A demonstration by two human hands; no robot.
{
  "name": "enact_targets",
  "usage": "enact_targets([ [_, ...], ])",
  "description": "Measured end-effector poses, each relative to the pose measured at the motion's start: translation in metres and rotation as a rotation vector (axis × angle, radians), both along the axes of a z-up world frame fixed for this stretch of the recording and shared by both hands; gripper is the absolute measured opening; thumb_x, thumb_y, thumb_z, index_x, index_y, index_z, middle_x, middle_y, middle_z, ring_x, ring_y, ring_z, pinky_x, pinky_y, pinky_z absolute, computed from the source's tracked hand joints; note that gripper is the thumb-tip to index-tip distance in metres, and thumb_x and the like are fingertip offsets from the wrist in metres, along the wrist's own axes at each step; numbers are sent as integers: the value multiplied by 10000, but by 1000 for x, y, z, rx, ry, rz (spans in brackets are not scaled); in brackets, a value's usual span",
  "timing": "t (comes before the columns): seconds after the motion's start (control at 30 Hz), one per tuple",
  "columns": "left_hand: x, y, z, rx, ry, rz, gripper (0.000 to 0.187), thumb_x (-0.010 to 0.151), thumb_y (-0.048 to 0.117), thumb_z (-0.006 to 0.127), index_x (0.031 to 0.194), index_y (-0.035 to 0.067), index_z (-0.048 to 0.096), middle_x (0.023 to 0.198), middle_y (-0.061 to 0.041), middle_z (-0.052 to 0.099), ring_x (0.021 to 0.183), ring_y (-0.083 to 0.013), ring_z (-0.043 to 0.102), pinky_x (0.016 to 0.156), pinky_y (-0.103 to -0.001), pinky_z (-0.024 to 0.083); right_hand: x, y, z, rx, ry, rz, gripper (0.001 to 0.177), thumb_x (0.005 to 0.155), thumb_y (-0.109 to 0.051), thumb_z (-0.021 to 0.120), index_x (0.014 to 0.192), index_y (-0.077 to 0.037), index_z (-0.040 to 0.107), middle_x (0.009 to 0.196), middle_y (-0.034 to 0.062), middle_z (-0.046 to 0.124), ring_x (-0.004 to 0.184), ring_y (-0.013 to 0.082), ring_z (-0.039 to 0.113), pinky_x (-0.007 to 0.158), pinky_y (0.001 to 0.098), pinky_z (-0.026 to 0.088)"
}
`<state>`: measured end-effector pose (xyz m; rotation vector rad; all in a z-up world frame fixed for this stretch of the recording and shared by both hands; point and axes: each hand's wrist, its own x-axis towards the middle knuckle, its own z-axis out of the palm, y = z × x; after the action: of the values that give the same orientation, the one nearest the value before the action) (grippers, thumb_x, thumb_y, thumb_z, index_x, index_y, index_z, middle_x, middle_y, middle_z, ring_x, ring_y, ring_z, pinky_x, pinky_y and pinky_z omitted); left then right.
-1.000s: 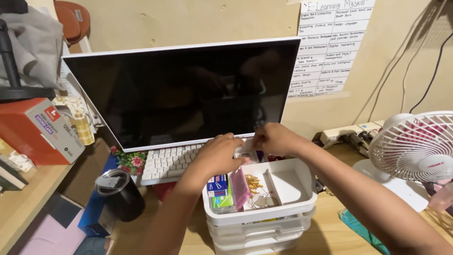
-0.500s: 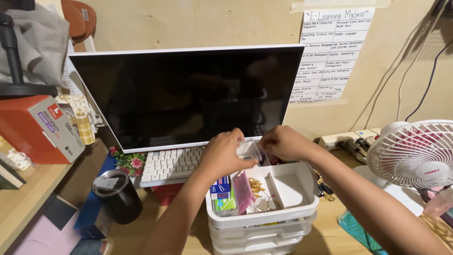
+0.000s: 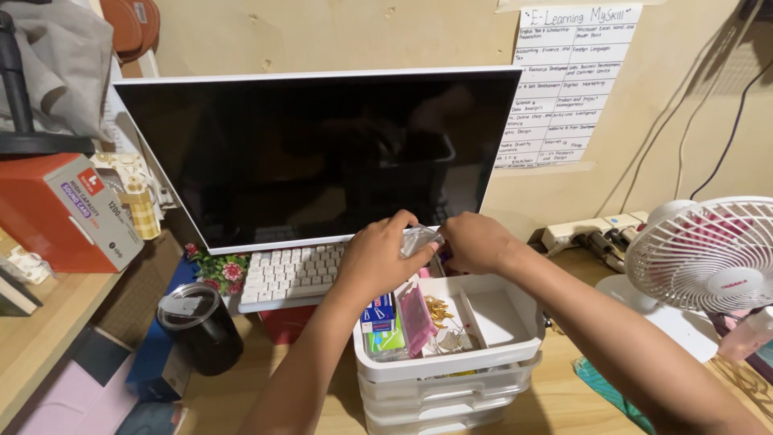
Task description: The user is seen sorting through various small objects and placing them into different compartments of a multi-tiered plastic storage drawer on a desk.
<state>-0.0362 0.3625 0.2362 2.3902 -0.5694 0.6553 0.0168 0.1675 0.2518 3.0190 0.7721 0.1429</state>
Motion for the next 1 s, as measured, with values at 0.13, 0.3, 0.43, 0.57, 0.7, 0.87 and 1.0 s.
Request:
enact_targets([
  [0.13,4,-1,1,-28,-25,-9,511,865,482,679,1174,75,668,955,-164,761,908,-353,737,796,-459,564,-7,-14,19,100,-35,36,271,706,-248,829,935,-107,791,809,121,761,805,319,740,777,420,583],
  [0.3,16,-20,18,45,230,26,548,937,522,535,1304,131,650,960,-165,771,935,-325,750,853,-444,560,-10,-49,44,441,-63,80,312,742,-243,849,997,-84,767,858,87,758,780,259,730,709,380,577],
  [0.43,36,-58,22,194,72,-25,530,951,518,531,1262,113,672,1090,-170,724,1028,-370,680,858,-490,529,12,-109,13,694,-125,51,272,796,-200,836,990,-45,727,940,75,761,861,198,725,726,364,575],
  [0.57,48,-114,22,385,-15,-108,537,982,516,510,1327,121,627,1179,-189,671,1132,-377,627,951,-525,484,49,-181,-76,1079,-67,-92,244,841,-109,769,1036,-23,651,952,85,754,878,171,714,755,335,566],
  [0.7,55,-167,9,510,-36,-230,557,962,485,524,1401,145,572,1242,-179,637,1185,-371,597,969,-543,460,62,-219,-175,961,45,-268,293,780,-31,757,1070,-1,725,938,111,788,819,194,745,750,347,592],
  [0.87,59,-215,0,788,87,-262,549,958,529,538,1371,172,587,1273,-162,630,1230,-349,579,1011,-525,445,64,-226,-231,779,61,-345,281,737,-128,796,994,-18,770,903,143,785,812,279,766,759,396,598],
  [1.0,61,-236,-6,918,209,-252,549,967,554,540,1356,173,611,1283,-140,654,1237,-334,604,1018,-507,471,66,-228,-248,652,-15,-430,265,733,-181,789,939,-17,759,866,222,741,841,408,720,769,469,570],
])
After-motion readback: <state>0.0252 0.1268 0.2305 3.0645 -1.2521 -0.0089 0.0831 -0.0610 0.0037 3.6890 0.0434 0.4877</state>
